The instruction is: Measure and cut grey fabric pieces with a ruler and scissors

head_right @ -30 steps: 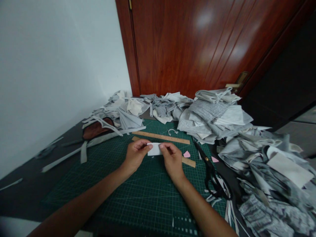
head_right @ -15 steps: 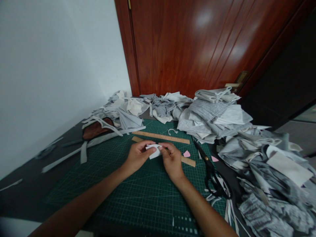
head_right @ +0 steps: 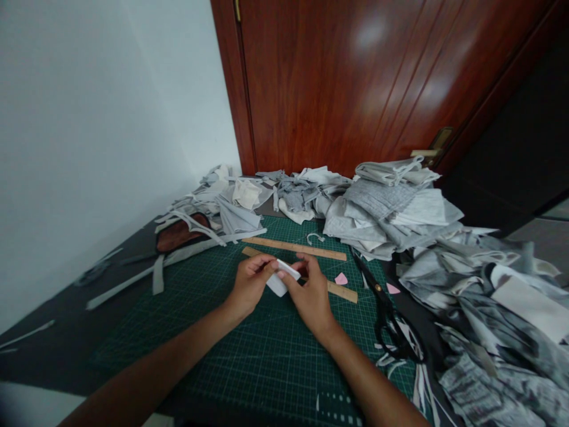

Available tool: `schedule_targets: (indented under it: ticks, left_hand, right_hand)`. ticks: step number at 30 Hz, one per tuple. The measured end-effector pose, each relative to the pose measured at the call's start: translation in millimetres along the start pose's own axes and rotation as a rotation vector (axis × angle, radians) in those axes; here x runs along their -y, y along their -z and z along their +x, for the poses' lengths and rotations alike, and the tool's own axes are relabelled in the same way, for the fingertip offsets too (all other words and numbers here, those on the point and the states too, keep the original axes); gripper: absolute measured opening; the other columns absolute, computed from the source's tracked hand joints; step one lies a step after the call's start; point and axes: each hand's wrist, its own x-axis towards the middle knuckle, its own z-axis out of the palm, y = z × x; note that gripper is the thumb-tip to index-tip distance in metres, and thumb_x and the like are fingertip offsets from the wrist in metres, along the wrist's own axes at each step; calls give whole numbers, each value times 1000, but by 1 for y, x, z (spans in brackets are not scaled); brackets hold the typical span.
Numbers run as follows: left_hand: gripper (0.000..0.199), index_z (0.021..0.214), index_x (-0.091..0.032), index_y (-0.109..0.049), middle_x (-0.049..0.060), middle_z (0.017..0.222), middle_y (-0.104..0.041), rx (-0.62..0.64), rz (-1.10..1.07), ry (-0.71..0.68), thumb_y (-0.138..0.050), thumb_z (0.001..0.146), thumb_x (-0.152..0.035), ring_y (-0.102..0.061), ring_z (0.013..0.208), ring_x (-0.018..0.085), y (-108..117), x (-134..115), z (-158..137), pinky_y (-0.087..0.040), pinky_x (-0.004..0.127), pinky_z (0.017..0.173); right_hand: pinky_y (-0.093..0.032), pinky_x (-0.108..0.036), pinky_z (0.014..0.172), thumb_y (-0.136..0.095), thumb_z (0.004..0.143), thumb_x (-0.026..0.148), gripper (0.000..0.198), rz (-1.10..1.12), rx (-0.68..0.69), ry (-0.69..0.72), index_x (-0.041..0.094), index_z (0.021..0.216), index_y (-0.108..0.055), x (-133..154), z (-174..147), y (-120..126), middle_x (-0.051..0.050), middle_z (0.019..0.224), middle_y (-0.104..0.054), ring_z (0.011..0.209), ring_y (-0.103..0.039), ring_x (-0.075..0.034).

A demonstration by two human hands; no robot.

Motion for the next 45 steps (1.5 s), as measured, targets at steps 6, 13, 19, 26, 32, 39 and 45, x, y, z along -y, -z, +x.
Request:
schedule_targets:
  ticks: [6, 13, 19, 26, 32, 39, 45]
  left_hand:
    - [25, 79, -16, -75, 2, 72, -71, 2, -33, -8, -81, 76, -41, -61, 64, 15, -1, -4, -1, -48, 25, 62]
    - [24, 82, -16, -77, 4, 79, -74, 19, -72, 22, -83, 74, -38, -65, 72, 17, 1, -6, 0, -50, 26, 69]
    - [29, 84, -17, -74, 6, 87, -75, 24, -116, 78, -84, 74, -42, -66, 78, 18, 0, -5, -1, -50, 28, 74]
    - [32, 83, -16, -71, 3, 81, -71, 22, -185, 81, -85, 74, -43, -60, 72, 14, 1, -4, 1, -46, 24, 66]
    - [31, 82, -18, -65, -1, 74, -62, -12, -110, 63, -80, 78, -45, -54, 67, 13, -1, -4, -1, -44, 23, 64]
    - [33, 83, -19, -61, -1, 75, -60, -10, -78, 90, -77, 78, -48, -53, 67, 14, -4, -1, -4, -43, 24, 62]
    - [29, 82, -19, -63, -1, 76, -61, -26, -87, 125, -75, 79, -45, -55, 69, 14, -7, 2, -7, -46, 24, 63]
  right_hand:
    - [-47, -29, 55, -77, 85, 41, 19, 62, 38, -24, 23, 84, -72, 1, 2, 1, 1, 69, -71, 60, -63, -19]
    - [-49, -38, 82, -79, 81, 30, 4, 0, 20, 78, 26, 81, -77, 8, 4, 8, -1, 82, -76, 83, -68, -25]
    - [-55, -38, 75, -82, 78, 37, 26, 77, -74, -8, 23, 99, -74, 4, 3, 2, -4, 91, -77, 81, -70, -25]
    - [-57, -36, 69, -82, 80, 48, 27, 226, -29, -85, 22, 83, -75, 4, 1, -2, -3, 79, -79, 72, -70, -23]
    - [-52, -31, 62, -77, 84, 47, 24, 211, -31, -62, 23, 83, -78, 10, -1, 0, 0, 74, -76, 66, -64, -20]
    - [-51, -31, 64, -68, 92, 46, 26, 123, -47, -29, 22, 86, -76, 5, -1, 2, -1, 77, -75, 70, -64, -21]
    - [-52, -33, 66, -62, 98, 45, 27, 17, -20, 24, 22, 94, -74, 0, -1, 1, -4, 83, -75, 74, -67, -23]
